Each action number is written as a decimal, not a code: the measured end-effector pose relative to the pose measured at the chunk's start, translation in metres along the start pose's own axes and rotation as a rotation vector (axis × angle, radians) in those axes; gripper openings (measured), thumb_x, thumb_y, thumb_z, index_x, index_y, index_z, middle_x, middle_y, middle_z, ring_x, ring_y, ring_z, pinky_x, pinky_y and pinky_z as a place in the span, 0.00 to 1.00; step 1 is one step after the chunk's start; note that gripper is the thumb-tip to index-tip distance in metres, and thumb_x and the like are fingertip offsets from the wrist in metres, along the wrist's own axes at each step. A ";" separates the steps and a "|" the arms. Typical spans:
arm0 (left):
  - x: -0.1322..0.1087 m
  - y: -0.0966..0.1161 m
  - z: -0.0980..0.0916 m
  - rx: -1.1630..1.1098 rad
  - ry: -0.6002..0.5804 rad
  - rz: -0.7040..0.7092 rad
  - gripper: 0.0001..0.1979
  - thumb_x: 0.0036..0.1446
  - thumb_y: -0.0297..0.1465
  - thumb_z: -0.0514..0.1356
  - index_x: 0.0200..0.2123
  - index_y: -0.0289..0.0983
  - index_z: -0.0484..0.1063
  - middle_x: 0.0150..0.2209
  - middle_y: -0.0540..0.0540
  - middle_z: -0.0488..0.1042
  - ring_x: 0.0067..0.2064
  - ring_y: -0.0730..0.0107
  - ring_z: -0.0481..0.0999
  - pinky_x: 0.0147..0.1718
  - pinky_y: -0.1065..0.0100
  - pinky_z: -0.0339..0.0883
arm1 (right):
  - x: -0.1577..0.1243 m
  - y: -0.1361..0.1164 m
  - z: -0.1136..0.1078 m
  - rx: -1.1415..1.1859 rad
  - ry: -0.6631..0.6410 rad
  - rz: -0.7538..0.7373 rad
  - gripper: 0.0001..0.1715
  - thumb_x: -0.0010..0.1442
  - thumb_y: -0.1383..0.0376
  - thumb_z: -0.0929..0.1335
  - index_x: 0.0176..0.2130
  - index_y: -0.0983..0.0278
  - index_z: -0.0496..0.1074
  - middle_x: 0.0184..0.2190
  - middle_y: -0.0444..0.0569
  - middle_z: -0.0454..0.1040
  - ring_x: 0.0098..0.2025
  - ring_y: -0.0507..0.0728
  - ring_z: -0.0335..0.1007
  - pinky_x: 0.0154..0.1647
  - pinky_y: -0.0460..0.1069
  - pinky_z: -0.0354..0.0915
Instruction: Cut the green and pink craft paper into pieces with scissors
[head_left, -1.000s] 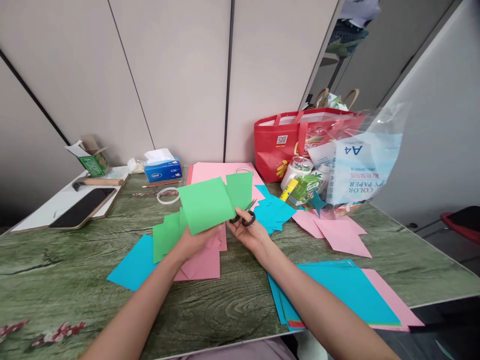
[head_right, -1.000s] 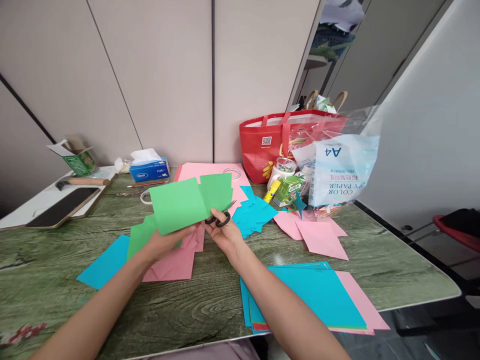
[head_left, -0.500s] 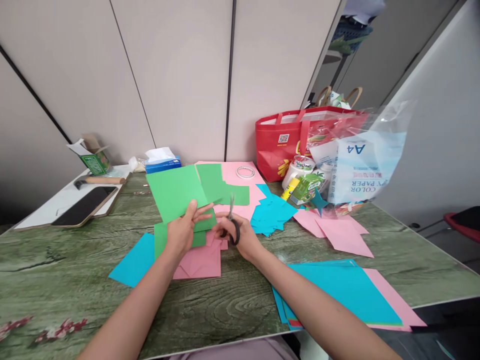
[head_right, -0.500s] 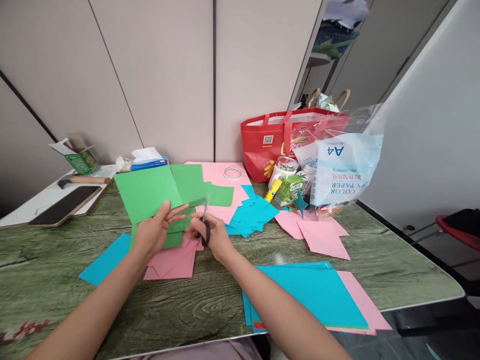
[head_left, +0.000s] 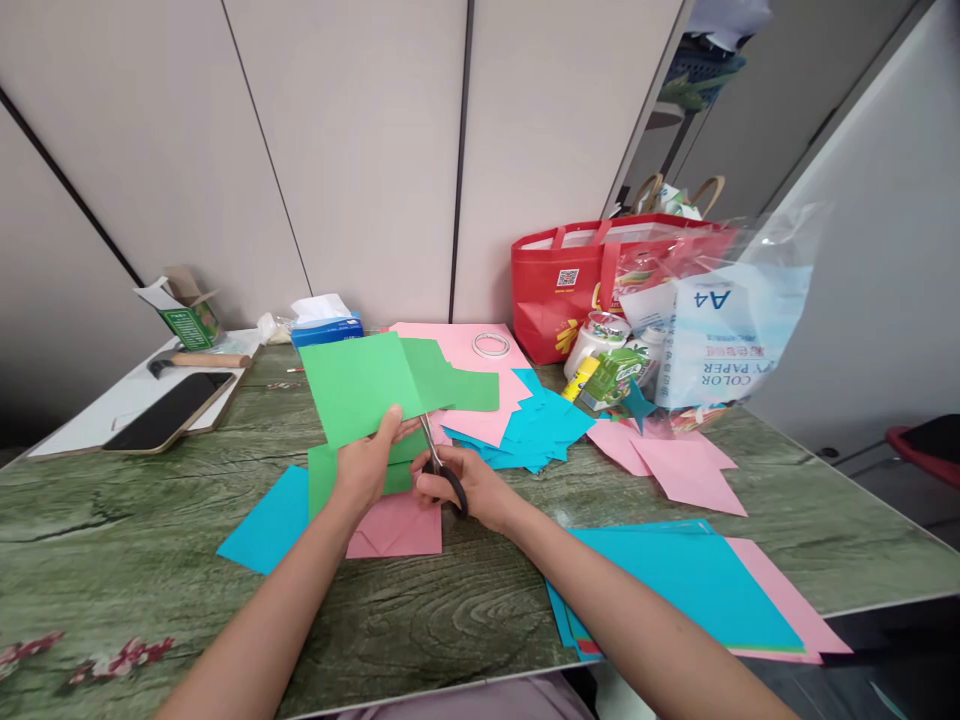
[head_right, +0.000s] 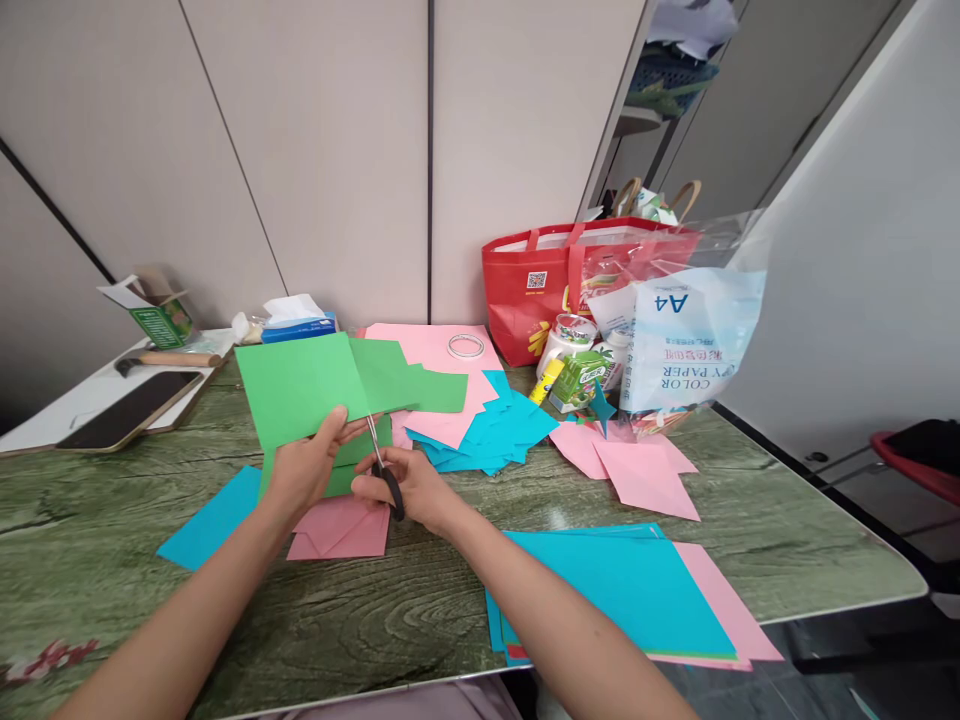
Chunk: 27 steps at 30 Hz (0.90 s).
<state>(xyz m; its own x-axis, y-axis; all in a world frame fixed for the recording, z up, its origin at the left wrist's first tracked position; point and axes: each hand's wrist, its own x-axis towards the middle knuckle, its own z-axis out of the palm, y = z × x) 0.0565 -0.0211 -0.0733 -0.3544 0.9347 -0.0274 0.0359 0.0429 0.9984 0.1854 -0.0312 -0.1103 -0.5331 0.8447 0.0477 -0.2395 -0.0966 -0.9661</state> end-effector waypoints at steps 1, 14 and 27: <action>-0.001 0.000 -0.001 0.049 -0.007 -0.006 0.13 0.48 0.40 0.57 0.23 0.38 0.76 0.30 0.43 0.80 0.44 0.55 0.76 0.47 0.63 0.64 | 0.000 0.000 0.000 -0.005 0.009 0.000 0.21 0.42 0.54 0.73 0.31 0.65 0.67 0.20 0.41 0.68 0.21 0.50 0.63 0.25 0.47 0.60; -0.010 0.001 0.002 0.462 0.022 -0.067 0.19 0.52 0.43 0.53 0.31 0.37 0.78 0.39 0.43 0.79 0.48 0.53 0.73 0.47 0.63 0.62 | 0.001 -0.003 -0.002 0.027 0.049 -0.077 0.24 0.38 0.58 0.76 0.33 0.64 0.68 0.24 0.41 0.66 0.26 0.50 0.58 0.26 0.45 0.54; -0.010 -0.006 -0.001 0.506 -0.032 -0.037 0.22 0.52 0.47 0.51 0.29 0.40 0.79 0.37 0.45 0.80 0.47 0.55 0.73 0.45 0.64 0.64 | -0.001 -0.005 -0.001 0.003 0.047 -0.039 0.24 0.40 0.55 0.75 0.34 0.64 0.68 0.23 0.40 0.61 0.25 0.50 0.56 0.24 0.45 0.52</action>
<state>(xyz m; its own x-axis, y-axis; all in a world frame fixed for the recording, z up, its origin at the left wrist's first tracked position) 0.0592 -0.0310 -0.0788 -0.3358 0.9392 -0.0717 0.4750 0.2346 0.8481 0.1877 -0.0311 -0.1055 -0.4844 0.8717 0.0735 -0.2620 -0.0644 -0.9629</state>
